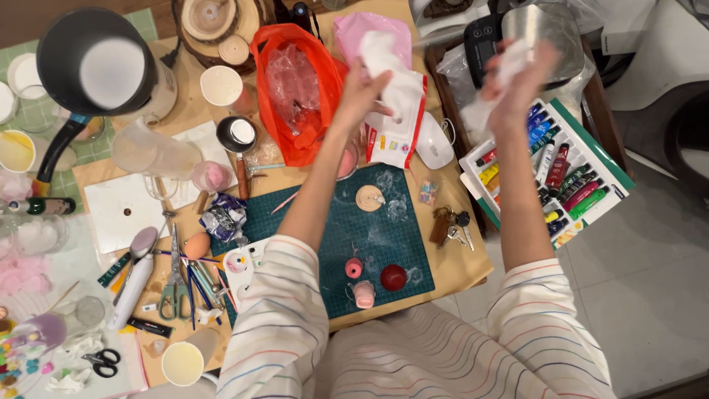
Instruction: The recorder is decorating a wax candle with various small colorful wax ornaments and attaching a wick.
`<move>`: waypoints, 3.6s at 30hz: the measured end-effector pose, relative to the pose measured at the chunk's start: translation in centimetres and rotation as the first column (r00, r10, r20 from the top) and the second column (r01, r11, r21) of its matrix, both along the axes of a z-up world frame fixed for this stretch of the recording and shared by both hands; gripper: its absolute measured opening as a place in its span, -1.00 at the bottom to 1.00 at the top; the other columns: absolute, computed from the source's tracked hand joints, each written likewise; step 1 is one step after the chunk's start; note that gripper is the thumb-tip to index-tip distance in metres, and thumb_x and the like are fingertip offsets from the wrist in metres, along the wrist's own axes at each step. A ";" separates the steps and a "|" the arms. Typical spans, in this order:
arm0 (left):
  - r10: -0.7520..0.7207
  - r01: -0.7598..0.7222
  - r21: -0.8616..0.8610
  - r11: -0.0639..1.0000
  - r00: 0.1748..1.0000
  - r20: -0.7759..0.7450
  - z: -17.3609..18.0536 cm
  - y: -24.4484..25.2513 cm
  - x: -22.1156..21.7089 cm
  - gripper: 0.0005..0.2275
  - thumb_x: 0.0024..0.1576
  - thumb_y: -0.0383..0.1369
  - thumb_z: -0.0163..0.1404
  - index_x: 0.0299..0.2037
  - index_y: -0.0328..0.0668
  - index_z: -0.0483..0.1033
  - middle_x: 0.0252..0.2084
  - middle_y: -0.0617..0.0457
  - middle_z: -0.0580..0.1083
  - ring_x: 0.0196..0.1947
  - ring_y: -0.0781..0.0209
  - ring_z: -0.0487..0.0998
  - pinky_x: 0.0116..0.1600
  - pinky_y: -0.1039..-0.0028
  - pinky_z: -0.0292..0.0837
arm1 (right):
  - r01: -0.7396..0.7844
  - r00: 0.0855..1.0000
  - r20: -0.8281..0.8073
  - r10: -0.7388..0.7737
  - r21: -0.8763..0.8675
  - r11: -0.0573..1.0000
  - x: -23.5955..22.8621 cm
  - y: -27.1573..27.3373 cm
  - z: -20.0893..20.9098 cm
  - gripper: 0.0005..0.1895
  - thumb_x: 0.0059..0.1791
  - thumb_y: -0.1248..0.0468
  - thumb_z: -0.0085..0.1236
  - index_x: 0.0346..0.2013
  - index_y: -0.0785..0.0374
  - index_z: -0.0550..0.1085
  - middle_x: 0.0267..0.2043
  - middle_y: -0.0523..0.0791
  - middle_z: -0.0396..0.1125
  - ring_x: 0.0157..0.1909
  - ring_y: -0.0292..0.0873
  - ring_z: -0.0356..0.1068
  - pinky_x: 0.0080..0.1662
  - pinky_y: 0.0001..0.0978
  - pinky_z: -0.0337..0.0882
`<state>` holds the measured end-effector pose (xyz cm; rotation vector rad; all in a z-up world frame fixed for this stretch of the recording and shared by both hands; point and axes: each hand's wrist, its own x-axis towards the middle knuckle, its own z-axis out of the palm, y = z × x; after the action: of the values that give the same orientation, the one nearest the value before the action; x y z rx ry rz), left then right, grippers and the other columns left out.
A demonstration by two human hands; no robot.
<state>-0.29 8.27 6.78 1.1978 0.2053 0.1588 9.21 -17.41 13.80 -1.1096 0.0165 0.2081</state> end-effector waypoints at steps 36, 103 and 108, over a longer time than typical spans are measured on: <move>0.108 0.000 0.847 0.531 0.992 -0.068 -6.5 -4.8 -1.6 -0.67 0.05 -0.64 0.01 0.03 -0.27 0.42 0.06 -0.26 0.52 -0.01 -0.35 0.53 0.04 0.02 0.42 | 0.128 0.888 0.235 0.395 -0.952 0.279 -4.1 8.1 -15.6 -0.68 -0.08 0.14 0.28 -0.25 0.39 0.60 -0.27 0.20 0.47 -0.16 0.23 0.49 -0.09 0.03 0.45; 0.191 -0.254 0.232 0.939 0.946 0.262 2.8 -9.5 -8.7 -0.55 0.10 -0.37 0.14 0.24 -0.16 0.45 0.05 -0.08 0.57 0.00 0.29 0.60 -0.02 0.49 0.55 | -0.201 0.968 -0.006 0.250 0.572 0.795 -13.7 6.7 -1.2 -0.65 0.15 0.29 -0.05 0.22 0.33 0.36 0.16 0.01 0.34 0.10 -0.05 0.38 0.17 -0.22 0.43; 0.481 -0.475 0.413 0.777 0.871 0.096 10.8 -3.7 -19.6 -0.86 0.21 -0.40 0.10 -0.14 -0.28 0.68 -0.34 -0.11 0.65 -0.36 0.17 0.64 -0.22 0.40 0.50 | 0.033 0.687 0.694 0.213 -0.323 0.946 -21.6 11.5 3.4 -0.63 0.30 0.33 -0.14 0.42 0.34 0.24 0.41 0.02 0.25 0.39 -0.08 0.27 0.39 -0.23 0.28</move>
<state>-19.89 4.61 17.59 1.5656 0.5109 0.6743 -12.39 -5.91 17.15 -1.4535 -0.7518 -0.1711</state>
